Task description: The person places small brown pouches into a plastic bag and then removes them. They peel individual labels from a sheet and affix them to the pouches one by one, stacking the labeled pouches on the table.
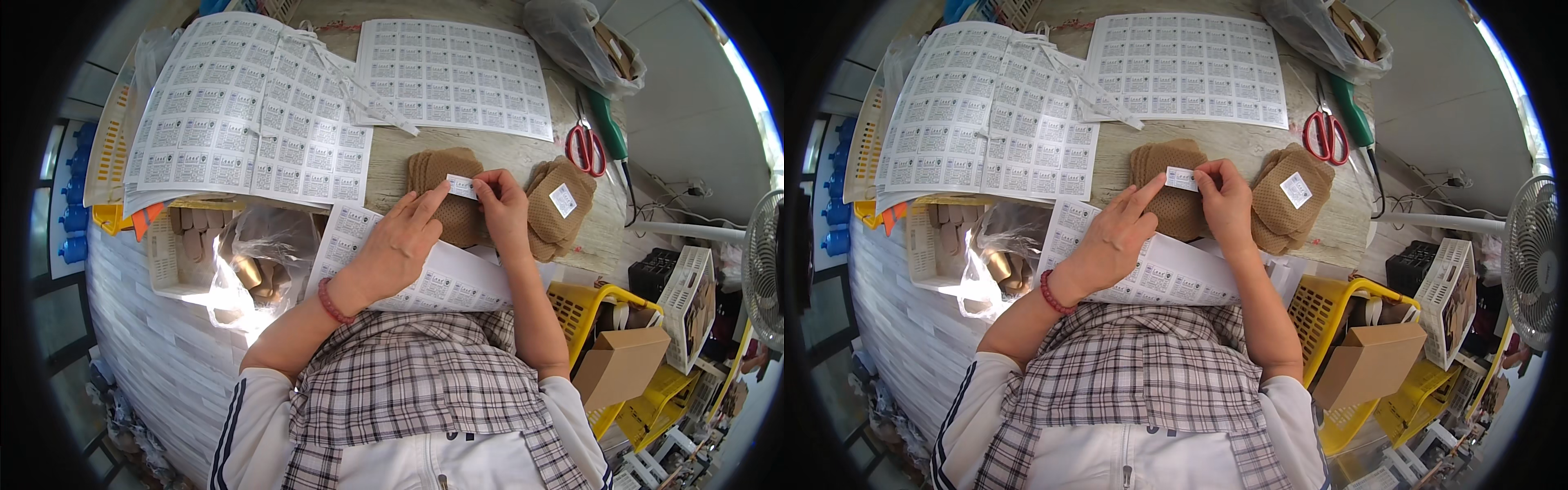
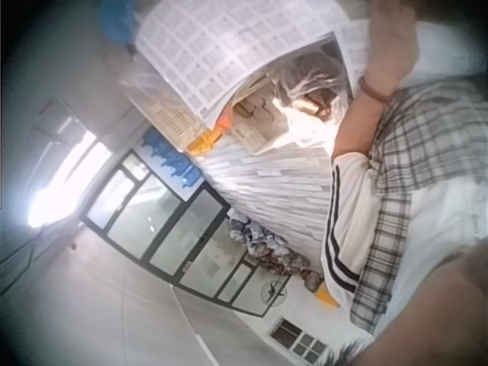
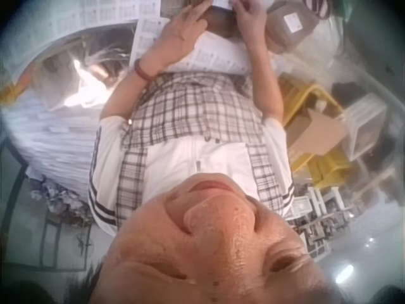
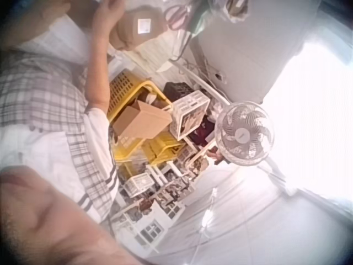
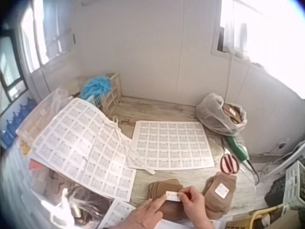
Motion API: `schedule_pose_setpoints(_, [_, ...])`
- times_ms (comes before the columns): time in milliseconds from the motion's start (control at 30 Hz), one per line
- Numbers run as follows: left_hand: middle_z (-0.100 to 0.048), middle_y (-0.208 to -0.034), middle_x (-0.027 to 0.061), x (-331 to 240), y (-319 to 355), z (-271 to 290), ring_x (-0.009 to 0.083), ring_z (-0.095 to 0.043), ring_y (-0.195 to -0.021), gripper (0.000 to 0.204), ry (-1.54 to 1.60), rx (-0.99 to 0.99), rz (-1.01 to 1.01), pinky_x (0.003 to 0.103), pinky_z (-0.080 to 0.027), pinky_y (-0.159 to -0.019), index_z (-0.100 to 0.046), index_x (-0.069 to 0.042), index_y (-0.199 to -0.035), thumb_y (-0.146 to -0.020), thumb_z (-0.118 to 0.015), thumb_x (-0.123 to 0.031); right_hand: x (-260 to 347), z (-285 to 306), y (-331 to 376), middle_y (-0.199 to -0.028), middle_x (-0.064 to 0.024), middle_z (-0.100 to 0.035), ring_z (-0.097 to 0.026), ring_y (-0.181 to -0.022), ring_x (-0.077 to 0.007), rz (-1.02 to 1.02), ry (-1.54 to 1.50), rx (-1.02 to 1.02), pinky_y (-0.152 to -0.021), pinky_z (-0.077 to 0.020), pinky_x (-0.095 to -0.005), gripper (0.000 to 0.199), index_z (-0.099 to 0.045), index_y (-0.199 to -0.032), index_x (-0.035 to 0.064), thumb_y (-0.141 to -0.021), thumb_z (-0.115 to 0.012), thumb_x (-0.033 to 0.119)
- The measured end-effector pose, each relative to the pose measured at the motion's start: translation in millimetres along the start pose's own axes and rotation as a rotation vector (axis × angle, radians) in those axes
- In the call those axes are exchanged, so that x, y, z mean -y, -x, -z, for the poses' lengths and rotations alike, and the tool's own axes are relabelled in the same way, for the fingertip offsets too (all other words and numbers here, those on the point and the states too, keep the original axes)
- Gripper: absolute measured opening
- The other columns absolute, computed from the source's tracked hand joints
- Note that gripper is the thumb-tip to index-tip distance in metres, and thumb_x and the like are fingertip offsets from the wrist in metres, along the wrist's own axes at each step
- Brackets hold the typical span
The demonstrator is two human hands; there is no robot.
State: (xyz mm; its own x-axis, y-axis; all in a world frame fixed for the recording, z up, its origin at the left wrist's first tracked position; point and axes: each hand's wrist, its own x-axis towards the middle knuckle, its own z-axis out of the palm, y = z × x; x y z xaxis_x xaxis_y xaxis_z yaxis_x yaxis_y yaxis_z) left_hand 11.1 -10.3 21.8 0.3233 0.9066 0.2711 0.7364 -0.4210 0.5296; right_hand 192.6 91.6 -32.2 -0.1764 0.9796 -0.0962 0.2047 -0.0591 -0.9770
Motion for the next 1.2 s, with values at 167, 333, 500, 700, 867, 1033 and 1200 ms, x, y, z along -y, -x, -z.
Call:
schedule_pose_setpoints(167, [-0.048,-0.142,0.0238,-1,-1,-1,0.0387,-0.051,-0.127,0.006,-0.06,0.018,-0.027,0.054,-0.037,-0.11,-0.056,0.003,-0.088,-0.085,-0.053,-0.001,4,-4,4,-0.078,-0.004,-0.065,-0.058,-0.069,-0.0113,0.071,0.089,-0.042,-0.066,-0.0494,-0.0271,0.008,-0.064,-0.095,0.0005,-0.092,-0.066,0.007])
schedule_pose_setpoints(333, [-0.053,-0.137,0.0248,-1,1,-6,0.0391,-0.05,-0.129,0.01,-0.127,0.03,-0.027,0.055,-0.035,-0.112,-0.056,0.004,-0.091,-0.084,-0.052,-0.002,5,-12,14,-0.08,-0.0084,-0.063,-0.063,-0.071,-0.0203,0.234,0.412,-0.116,-0.067,-0.0519,-0.0324,0.022,-0.062,-0.11,0.003,-0.091,-0.068,0.01])
schedule_pose_setpoints(500, [-0.052,-0.137,0.0253,-2,3,-8,0.0391,-0.049,-0.13,0.01,-0.136,0.033,-0.017,0.055,-0.034,-0.112,-0.057,0.004,-0.092,-0.085,-0.052,-0.002,1,-12,7,-0.086,-0.0112,-0.062,-0.064,-0.077,-0.0228,0.402,0.525,-0.309,-0.068,-0.0522,-0.0358,0.034,-0.06,-0.122,0.004,-0.09,-0.069,0.012])
schedule_pose_setpoints(700, [-0.05,-0.139,0.0252,-1,7,-9,0.0384,-0.047,-0.132,0.008,-0.132,0.006,-0.028,0.054,-0.034,-0.112,-0.057,0.003,-0.09,-0.087,-0.053,-0.003,-13,-4,3,-0.088,-0.0067,-0.061,-0.059,-0.077,-0.0149,0.247,0.217,-0.217,-0.072,-0.0506,-0.0284,0.028,-0.062,-0.118,0.0019,-0.09,-0.066,0.002])
schedule_pose_setpoints(867, [-0.043,-0.144,0.0292,-2,13,-9,0.0413,-0.041,-0.137,0.007,-0.096,-0.018,-0.005,0.054,-0.031,-0.114,-0.054,0.002,-0.085,-0.088,-0.053,-0.005,1,-5,15,-0.089,-0.0039,-0.061,-0.057,-0.079,-0.0111,0.299,0.029,-0.221,-0.073,-0.0491,-0.0258,0.019,-0.063,-0.11,0.0008,-0.09,-0.065,0.0])
schedule_pose_setpoints(1033, [-0.04,-0.145,0.0343,-1,19,-11,0.0457,-0.037,-0.138,0.011,-0.048,-0.048,0.019,0.055,-0.029,-0.115,-0.053,0.002,-0.086,-0.09,-0.053,-0.008,-2,-1,19,-0.09,-0.002,-0.06,-0.055,-0.081,-0.0094,0.318,-0.024,-0.212,-0.075,-0.0475,-0.0234,0.011,-0.06,-0.104,0.0016,-0.093,-0.062,0.0])
schedule_pose_setpoints(1200, [-0.038,-0.147,0.0326,6,24,-14,0.0469,-0.034,-0.139,0.007,-0.045,-0.019,0.017,0.053,-0.03,-0.114,-0.055,0.001,-0.086,-0.088,-0.055,-0.005,28,35,21,-0.092,-0.0007,-0.06,-0.053,-0.084,-0.0057,0.335,-0.128,-0.334,-0.076,-0.0461,-0.0212,0.006,-0.057,-0.103,0.0013,-0.097,-0.059,0.003])
